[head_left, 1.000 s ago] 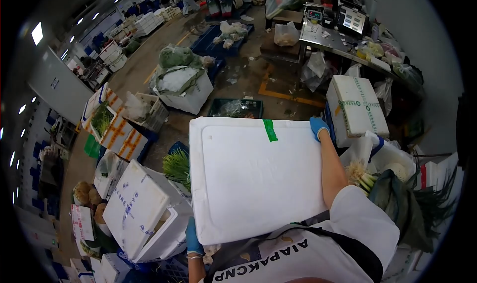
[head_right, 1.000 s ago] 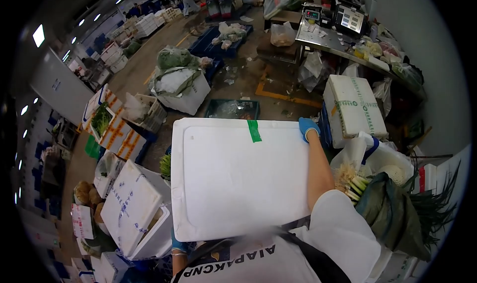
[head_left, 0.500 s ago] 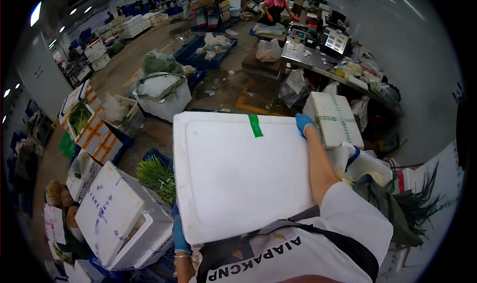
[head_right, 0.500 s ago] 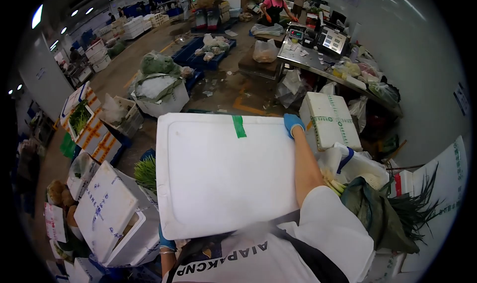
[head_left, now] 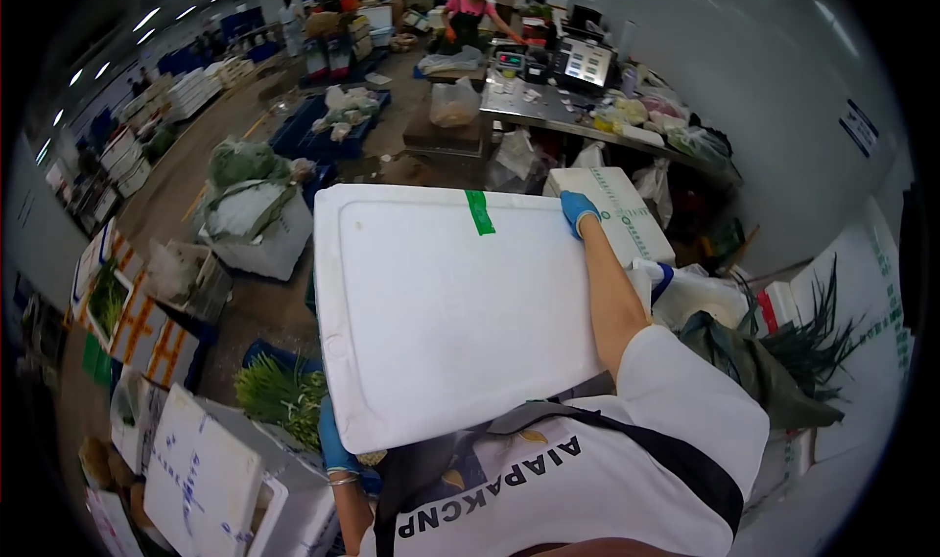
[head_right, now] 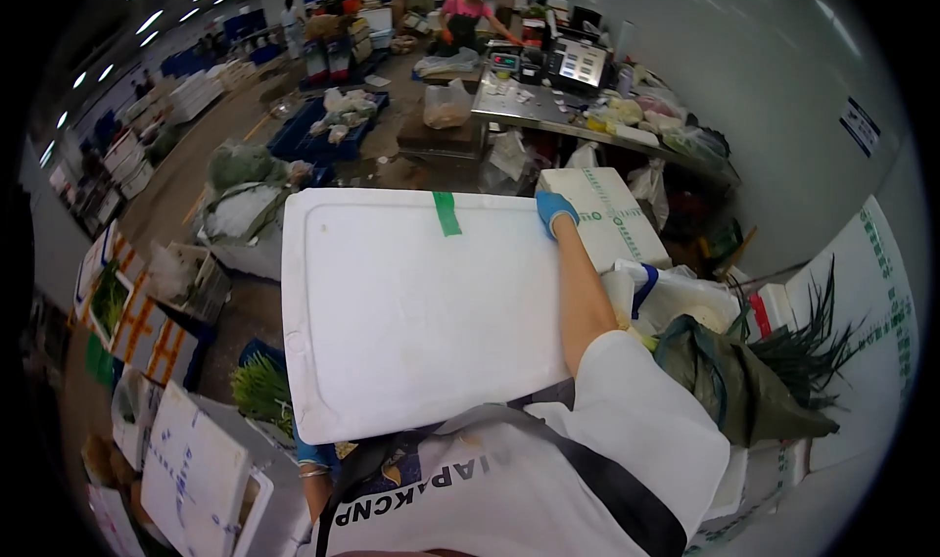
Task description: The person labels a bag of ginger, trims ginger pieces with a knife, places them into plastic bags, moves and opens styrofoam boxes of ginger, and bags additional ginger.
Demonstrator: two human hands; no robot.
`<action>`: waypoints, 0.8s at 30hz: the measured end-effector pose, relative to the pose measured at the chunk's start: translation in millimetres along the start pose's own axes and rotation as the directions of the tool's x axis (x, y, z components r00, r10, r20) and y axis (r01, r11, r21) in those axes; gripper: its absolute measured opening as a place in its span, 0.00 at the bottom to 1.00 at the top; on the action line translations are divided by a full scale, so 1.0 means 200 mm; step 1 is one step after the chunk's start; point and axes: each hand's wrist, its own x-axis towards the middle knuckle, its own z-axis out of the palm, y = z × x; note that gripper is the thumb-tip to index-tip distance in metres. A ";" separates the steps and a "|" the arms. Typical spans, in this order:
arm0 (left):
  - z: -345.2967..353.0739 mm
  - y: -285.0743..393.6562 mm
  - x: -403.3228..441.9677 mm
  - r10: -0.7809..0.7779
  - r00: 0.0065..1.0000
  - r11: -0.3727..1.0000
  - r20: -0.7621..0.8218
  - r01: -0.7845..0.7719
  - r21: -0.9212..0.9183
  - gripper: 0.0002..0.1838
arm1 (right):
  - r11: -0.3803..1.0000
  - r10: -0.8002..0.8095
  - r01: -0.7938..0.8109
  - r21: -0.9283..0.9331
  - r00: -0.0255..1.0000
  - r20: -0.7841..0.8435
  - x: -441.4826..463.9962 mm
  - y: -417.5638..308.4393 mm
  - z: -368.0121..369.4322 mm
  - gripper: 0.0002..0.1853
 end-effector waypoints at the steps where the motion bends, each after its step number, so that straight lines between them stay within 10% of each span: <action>1: 0.02 0.01 0.08 -0.008 1.000 1.000 0.021 0.008 -0.013 0.26 | 1.000 0.021 -0.021 -0.014 1.000 0.019 0.07 0.02 -0.01 0.30; 17: 0.91 -0.01 2.03 -0.302 0.939 0.939 0.162 0.264 0.220 0.24 | 0.955 0.272 -0.283 -0.093 0.956 -0.112 1.29 0.24 0.17 0.29; 24: 1.89 0.22 2.59 -0.479 0.816 0.859 0.325 0.358 0.366 0.24 | 0.859 0.504 -0.505 0.083 0.806 -0.309 1.15 0.64 -0.18 0.29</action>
